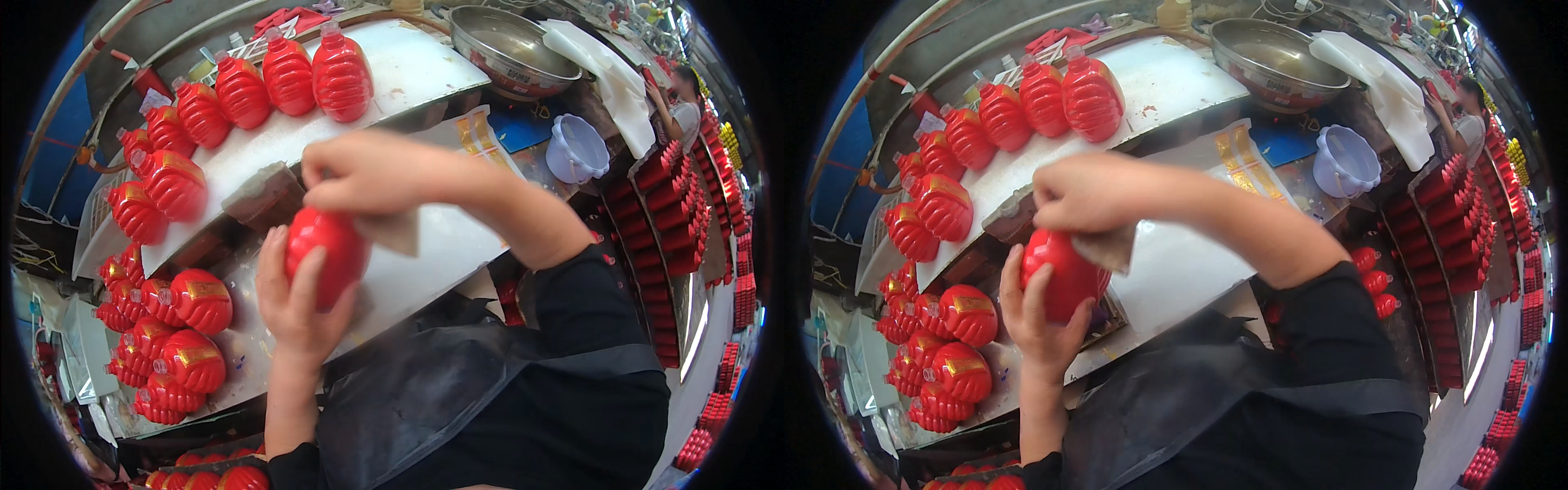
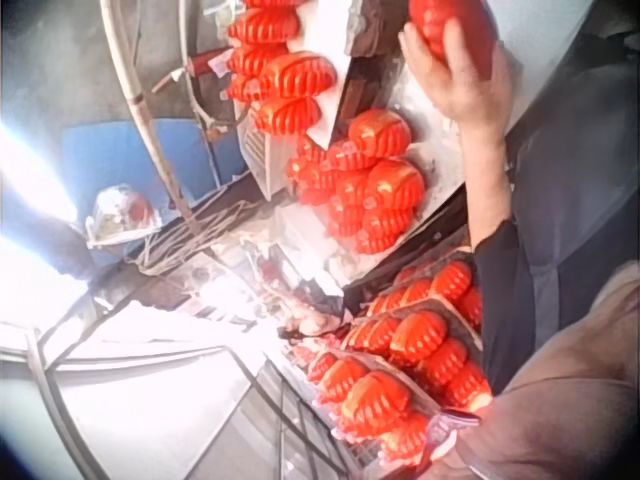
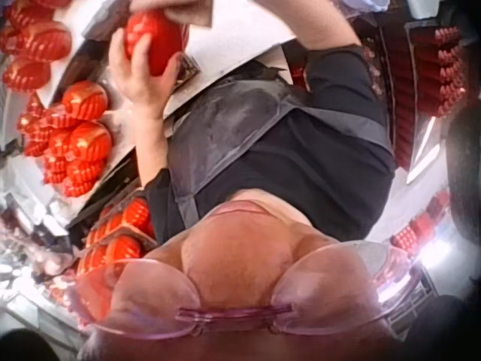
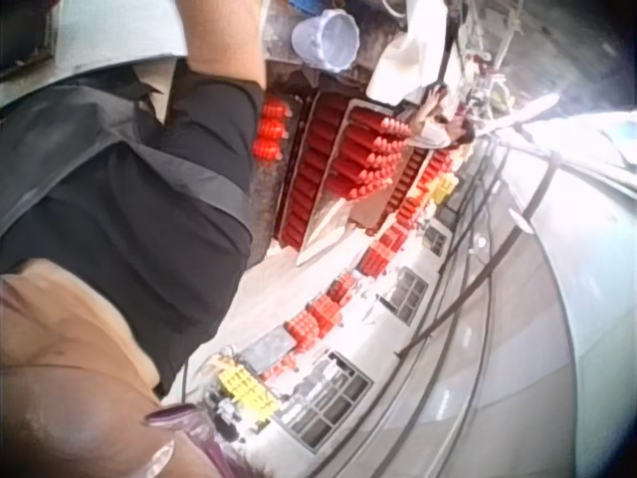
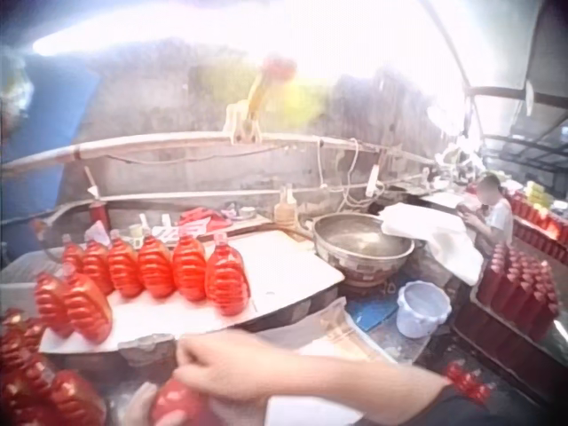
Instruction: The person repeatedly picks up red plastic bottles, applies a gold label to the side of each bottle, smooths the label, and places the labeled bottle into a tray. The process is repeated for multiple bottles in a continuous assembly-line manner.
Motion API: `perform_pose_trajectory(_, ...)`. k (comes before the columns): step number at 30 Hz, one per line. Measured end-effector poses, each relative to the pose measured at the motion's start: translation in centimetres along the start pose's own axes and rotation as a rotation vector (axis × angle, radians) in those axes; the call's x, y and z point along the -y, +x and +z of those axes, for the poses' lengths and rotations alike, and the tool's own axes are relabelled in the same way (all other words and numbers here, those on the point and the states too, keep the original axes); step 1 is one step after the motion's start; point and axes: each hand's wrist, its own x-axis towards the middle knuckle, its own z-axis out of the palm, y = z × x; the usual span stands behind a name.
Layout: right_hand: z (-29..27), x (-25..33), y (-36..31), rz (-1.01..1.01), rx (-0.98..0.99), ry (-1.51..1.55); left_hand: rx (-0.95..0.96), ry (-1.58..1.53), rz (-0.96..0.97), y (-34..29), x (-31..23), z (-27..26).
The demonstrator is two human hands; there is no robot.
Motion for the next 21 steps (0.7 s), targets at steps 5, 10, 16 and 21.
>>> perform_pose_trajectory(5, 6.5, -4.6, -0.3, 0.221, -0.180, 0.403, -0.073, -0.377, -0.589, -2.5, 3.8, 0.9)
perform_pose_trajectory(10, 5.2, -17.4, -8.4, 0.578, -0.496, -0.490, -0.127, -0.700, -0.891, -2.6, 6.2, 2.0)
perform_pose_trajectory(16, 3.4, -26.6, -12.3, 0.870, -0.451, -0.710, -0.173, -0.759, -0.903, -2.7, 6.0, 2.4)
perform_pose_trajectory(21, 5.8, -22.5, -10.8, 0.739, -0.139, -0.820, -0.288, -0.852, -0.900, -3.5, 5.2, 3.0)
